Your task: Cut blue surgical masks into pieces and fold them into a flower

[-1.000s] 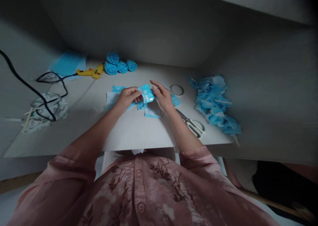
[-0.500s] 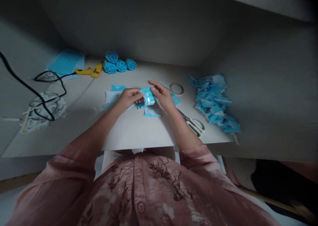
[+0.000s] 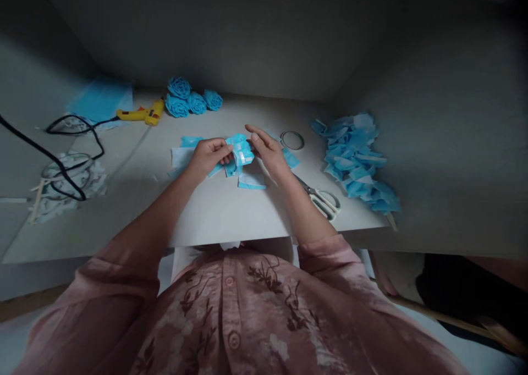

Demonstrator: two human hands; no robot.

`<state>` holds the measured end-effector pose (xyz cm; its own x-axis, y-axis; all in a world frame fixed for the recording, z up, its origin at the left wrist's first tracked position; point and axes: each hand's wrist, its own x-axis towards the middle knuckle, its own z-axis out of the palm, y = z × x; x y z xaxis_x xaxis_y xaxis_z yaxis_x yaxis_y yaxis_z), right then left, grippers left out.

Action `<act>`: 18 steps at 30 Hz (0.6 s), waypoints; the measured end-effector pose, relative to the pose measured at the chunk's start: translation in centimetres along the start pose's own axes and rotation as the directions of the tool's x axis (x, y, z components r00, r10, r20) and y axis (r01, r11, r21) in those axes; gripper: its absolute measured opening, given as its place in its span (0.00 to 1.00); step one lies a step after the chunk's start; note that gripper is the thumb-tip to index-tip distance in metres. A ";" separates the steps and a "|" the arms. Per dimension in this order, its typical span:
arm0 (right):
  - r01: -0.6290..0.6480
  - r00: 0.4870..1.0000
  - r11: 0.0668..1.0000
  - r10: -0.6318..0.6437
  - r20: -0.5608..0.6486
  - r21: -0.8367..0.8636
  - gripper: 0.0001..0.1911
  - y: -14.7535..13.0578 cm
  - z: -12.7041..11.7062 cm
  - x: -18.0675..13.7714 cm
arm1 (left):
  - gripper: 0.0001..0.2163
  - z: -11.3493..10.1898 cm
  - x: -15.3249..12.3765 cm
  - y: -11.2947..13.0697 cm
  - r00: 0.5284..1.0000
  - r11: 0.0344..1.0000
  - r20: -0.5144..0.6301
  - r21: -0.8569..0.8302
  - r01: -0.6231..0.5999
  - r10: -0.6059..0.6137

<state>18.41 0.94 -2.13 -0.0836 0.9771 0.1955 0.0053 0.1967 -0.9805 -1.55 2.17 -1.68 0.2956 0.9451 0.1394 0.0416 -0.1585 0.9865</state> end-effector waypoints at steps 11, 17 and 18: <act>0.084 0.996 0.996 -0.084 0.032 0.026 0.33 1.4 0.1 0.8 | 0.19 0.0 0.0 0.0 0.996 0.982 0.004 -0.171 0.083 -0.084; 0.109 0.994 0.993 -0.109 0.014 0.043 0.30 1.4 0.4 0.6 | 0.13 0.2 -0.2 0.2 0.996 0.995 0.050 -0.066 0.079 -0.076; 0.106 0.994 0.993 -0.107 0.008 0.042 0.30 1.3 0.4 0.5 | 0.12 0.2 -0.2 0.3 0.997 0.995 0.037 -0.060 0.075 -0.073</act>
<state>17.97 1.64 -3.27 -0.0918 0.9499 0.2987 -0.0454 0.2957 -0.9542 -1.43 1.86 -1.45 0.3267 0.9430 0.0635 0.0061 -0.0693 0.9976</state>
